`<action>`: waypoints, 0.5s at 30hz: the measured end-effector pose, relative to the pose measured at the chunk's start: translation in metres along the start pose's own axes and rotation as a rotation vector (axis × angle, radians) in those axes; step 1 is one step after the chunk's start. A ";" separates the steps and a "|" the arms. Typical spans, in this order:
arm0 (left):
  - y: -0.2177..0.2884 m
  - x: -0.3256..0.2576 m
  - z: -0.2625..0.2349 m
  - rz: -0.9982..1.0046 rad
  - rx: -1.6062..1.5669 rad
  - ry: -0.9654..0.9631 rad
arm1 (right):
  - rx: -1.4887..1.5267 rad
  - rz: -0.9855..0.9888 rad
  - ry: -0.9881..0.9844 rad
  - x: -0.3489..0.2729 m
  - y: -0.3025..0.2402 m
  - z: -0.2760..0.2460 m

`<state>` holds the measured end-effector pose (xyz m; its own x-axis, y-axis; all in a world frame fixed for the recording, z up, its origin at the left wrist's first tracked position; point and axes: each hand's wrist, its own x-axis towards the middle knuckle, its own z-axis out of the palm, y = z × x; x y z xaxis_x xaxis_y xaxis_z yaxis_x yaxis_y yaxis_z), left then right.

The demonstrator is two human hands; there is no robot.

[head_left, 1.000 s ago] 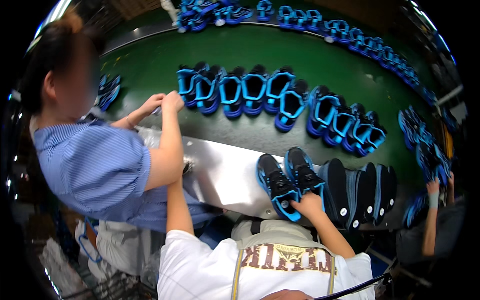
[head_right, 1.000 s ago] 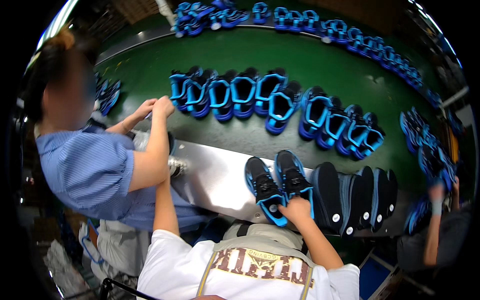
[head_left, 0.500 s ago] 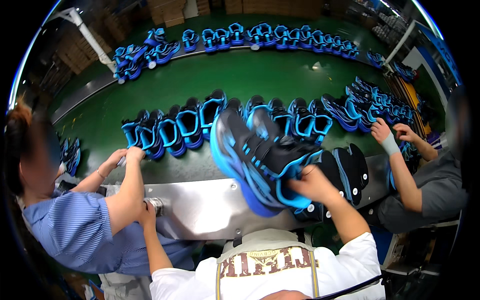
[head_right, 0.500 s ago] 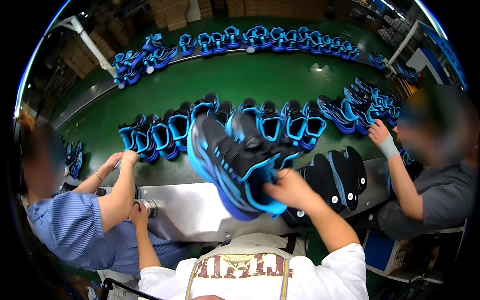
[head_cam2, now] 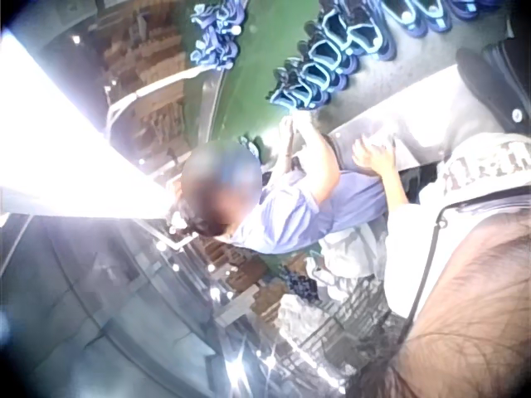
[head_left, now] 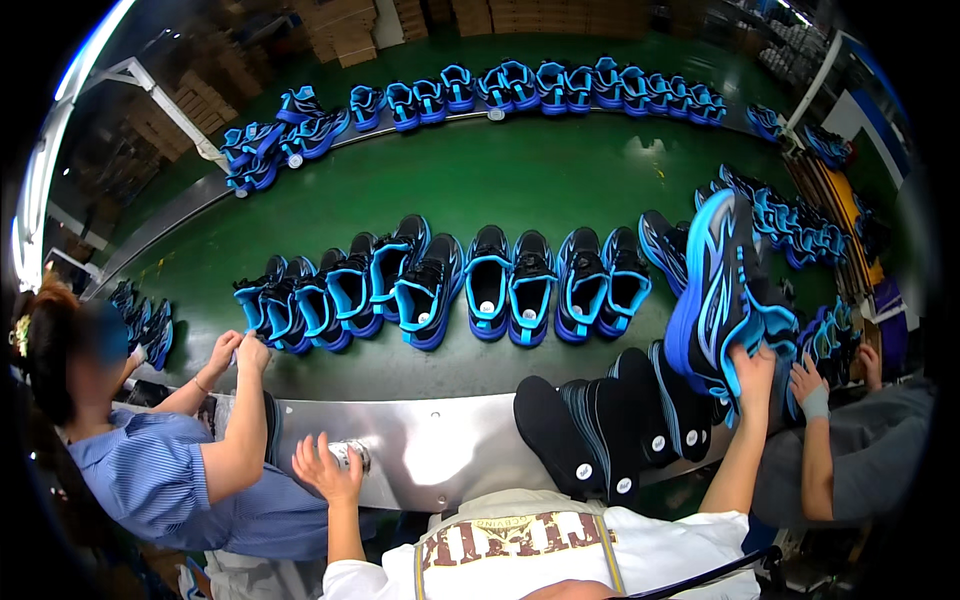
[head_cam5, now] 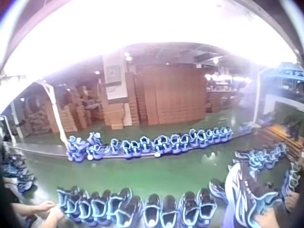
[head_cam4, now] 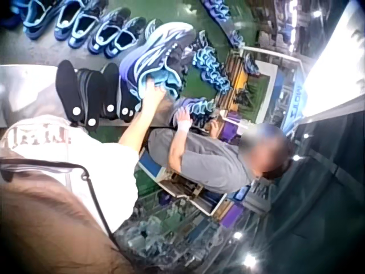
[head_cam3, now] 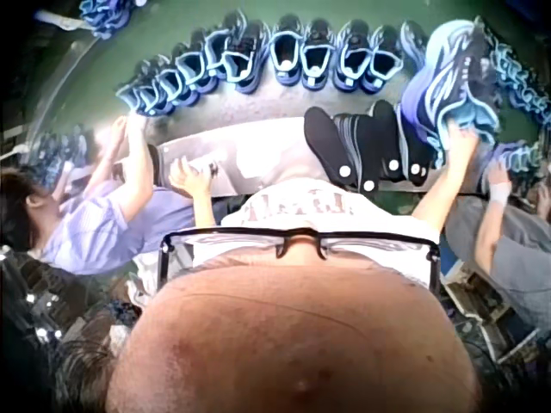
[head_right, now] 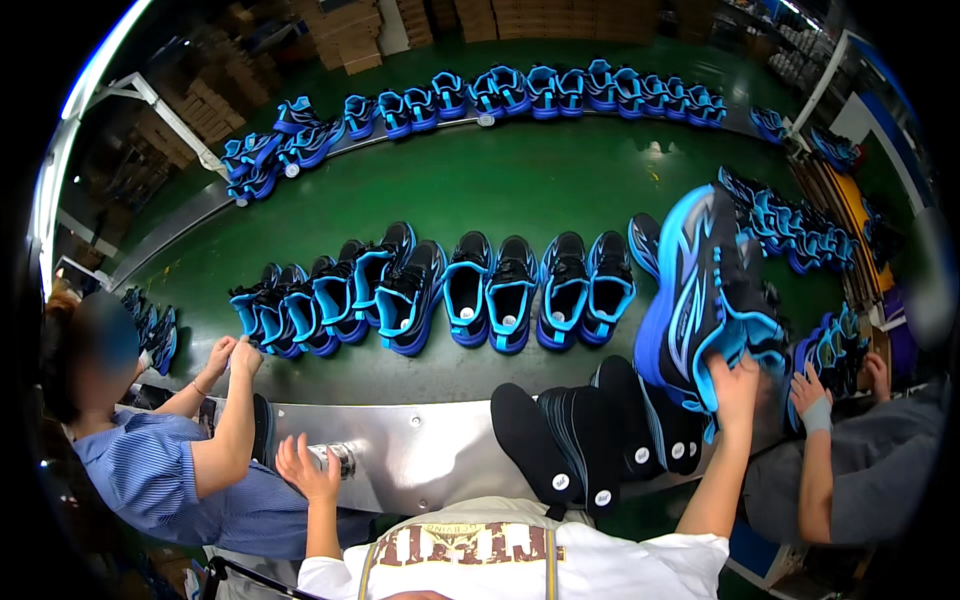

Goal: The person inserts black insoles into blue and black athletic shoes on a moving conveyor belt. The person picks up an insole, places it into the shoe, and then moves the shoe along the line. Other workers are visible in the background performing similar tasks.

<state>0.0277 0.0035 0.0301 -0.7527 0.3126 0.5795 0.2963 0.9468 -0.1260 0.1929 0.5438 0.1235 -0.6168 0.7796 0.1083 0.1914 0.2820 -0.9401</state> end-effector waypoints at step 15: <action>0.278 0.158 0.117 0.565 -0.110 -0.966 | -0.647 0.022 0.078 0.035 0.094 -0.021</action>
<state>-0.0777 0.3251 -0.0077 -0.6198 0.6686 -0.4110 0.7535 0.6533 -0.0737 0.2051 0.6093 0.0461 -0.5549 0.8205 0.1376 0.6392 0.5264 -0.5606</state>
